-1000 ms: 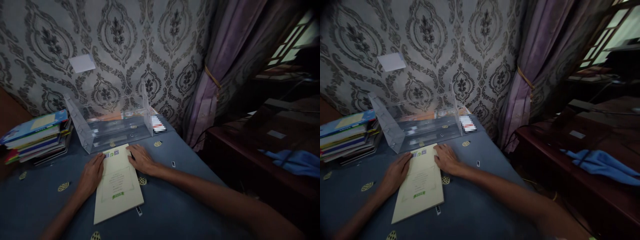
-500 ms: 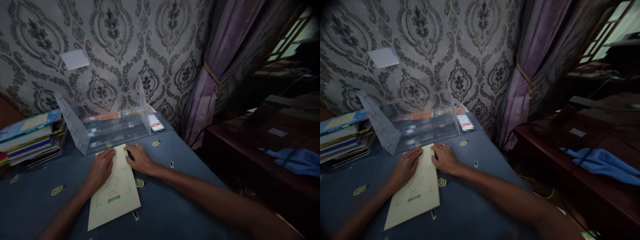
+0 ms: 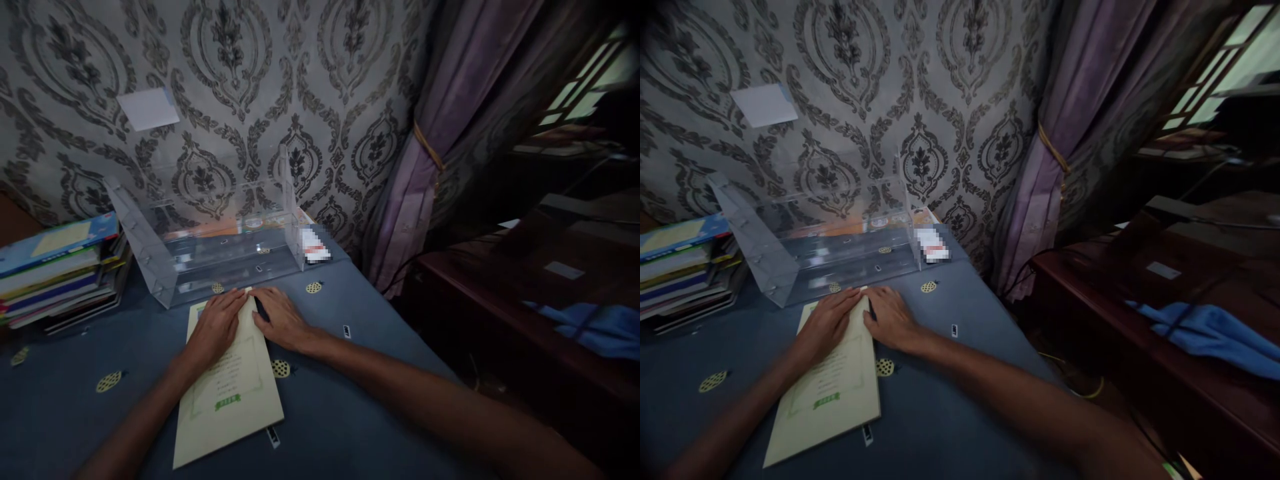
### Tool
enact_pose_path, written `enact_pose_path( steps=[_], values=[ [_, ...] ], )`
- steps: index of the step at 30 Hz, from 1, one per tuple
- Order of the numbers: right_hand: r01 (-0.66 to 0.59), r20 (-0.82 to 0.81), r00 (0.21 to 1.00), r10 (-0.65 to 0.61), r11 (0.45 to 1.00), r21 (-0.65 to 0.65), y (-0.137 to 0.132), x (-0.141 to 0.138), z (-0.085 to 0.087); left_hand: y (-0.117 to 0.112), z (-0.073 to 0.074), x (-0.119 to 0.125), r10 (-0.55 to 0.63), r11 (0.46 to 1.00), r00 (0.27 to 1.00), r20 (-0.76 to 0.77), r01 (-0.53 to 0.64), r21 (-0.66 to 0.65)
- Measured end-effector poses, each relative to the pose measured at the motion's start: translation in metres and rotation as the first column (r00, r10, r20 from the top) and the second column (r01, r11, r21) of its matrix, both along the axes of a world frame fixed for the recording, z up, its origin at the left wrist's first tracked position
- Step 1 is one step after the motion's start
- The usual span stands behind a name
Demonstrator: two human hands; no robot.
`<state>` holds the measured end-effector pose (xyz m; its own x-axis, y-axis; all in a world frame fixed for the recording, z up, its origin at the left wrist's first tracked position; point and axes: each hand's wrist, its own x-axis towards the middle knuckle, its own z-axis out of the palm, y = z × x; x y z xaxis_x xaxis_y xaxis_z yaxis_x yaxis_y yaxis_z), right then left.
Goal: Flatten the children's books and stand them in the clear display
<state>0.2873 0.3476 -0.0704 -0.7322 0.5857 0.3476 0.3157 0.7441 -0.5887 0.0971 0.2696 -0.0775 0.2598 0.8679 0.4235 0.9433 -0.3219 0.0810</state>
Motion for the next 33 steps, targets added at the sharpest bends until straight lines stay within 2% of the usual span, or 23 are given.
enact_pose_path(
  steps=[7, 12, 20, 33],
  values=[
    [-0.027, 0.046, 0.999, 0.025, 0.998, 0.057, 0.011, -0.014, -0.002, -0.001, -0.001, 0.003, 0.037, 0.999, 0.999, 0.034, -0.036, -0.022],
    [-0.032, 0.020, 0.999, 0.031, 0.999, 0.030, 0.020, -0.015, -0.008, -0.001, -0.002, 0.003, 0.026, 1.000, 0.999, 0.029, -0.026, -0.008],
    [-0.110, -0.064, 0.992, 0.108, 0.994, -0.026, 0.030, -0.012, -0.015, -0.002, 0.000, 0.004, 0.023, 1.000, 0.999, 0.024, -0.023, 0.001],
    [-0.106, -0.032, 0.994, 0.105, 0.993, -0.055, 0.034, -0.014, -0.016, -0.013, 0.009, 0.011, -0.108, 0.993, 0.994, -0.018, 0.107, -0.044]
  ],
)
